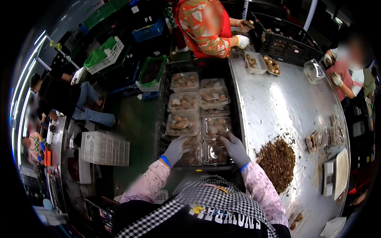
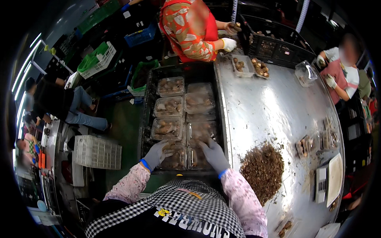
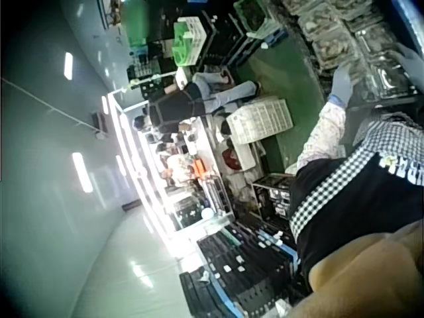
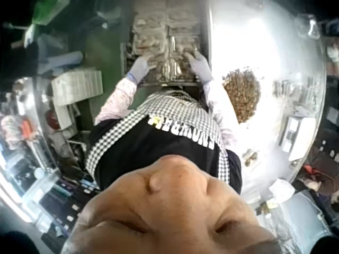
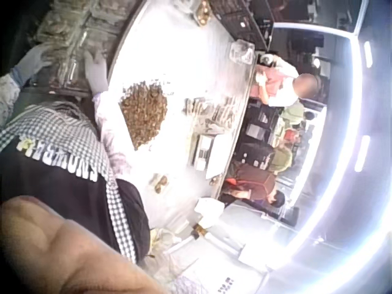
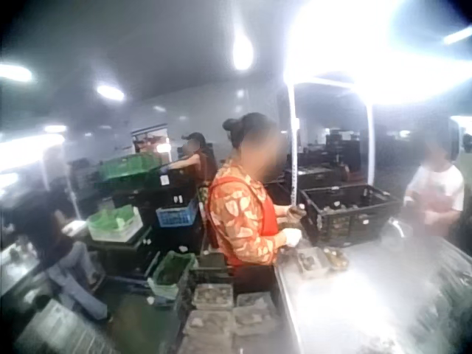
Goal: The person peels small brown root vegetables by hand, removing the outer skin and placing the peeled items into a clear plastic container. The person works at a stainless steel table in a commercial kitchen environment, surrounded by other workers performing similar tasks.
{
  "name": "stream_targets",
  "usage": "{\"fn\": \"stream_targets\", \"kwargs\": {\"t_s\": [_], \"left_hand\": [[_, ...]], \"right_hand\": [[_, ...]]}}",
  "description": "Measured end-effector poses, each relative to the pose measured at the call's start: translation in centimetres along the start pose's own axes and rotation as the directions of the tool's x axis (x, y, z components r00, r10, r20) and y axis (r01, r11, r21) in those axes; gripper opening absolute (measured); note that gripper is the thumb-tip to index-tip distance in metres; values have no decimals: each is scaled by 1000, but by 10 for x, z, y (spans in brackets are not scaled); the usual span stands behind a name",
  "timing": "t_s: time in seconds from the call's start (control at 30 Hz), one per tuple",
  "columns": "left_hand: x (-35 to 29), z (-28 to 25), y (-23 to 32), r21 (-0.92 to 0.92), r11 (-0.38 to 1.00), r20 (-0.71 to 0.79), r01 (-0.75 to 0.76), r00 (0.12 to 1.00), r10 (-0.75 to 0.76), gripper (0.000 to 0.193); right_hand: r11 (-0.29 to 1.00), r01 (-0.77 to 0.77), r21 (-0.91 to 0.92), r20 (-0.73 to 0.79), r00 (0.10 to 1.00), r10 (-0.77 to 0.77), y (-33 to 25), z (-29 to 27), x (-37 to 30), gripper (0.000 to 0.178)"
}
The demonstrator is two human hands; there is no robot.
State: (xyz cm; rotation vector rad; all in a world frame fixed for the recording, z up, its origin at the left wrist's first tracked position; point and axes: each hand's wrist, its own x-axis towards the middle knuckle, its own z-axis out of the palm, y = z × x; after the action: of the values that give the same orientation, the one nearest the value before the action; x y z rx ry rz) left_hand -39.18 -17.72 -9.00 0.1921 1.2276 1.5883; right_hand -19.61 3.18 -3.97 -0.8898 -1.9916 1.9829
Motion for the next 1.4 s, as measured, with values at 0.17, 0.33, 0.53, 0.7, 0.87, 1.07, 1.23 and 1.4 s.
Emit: {"fn": "stream_targets", "kwargs": {"t_s": [0.17,0.33,0.53,0.7,0.87,1.07,1.23,1.4], "left_hand": [[-35,-28,-11,-205,979,-184,13,982,-52,38],[-81,-19,12,-316,942,-72,-111,993,93,42],[-88,-27,3,-226,969,-68,-102,994,89,41],[-81,-24,6,-334,941,4,-57,998,62,41],[-92,-14,14,117,986,-51,-119,991,126,42],[-83,-25,11,-308,945,-193,-113,980,54,37],[-43,-14,15,-346,938,-240,-31,969,-57,37],[-46,117,48,501,750,273,-432,901,337,46]], "right_hand": [[937,21,-349,153,988,34,47,61,116,48],[753,74,-654,185,981,65,34,99,153,77],[830,-50,-555,-98,995,-6,28,130,139,56],[865,272,-422,77,961,-264,99,125,159,47],[427,477,-768,303,858,-414,90,125,172,61],[618,412,-669,161,893,-420,76,94,121,51],[762,227,-607,7,960,-281,10,38,23,47],[985,145,-96,-433,885,-173,-56,-8,-86,75]]}}
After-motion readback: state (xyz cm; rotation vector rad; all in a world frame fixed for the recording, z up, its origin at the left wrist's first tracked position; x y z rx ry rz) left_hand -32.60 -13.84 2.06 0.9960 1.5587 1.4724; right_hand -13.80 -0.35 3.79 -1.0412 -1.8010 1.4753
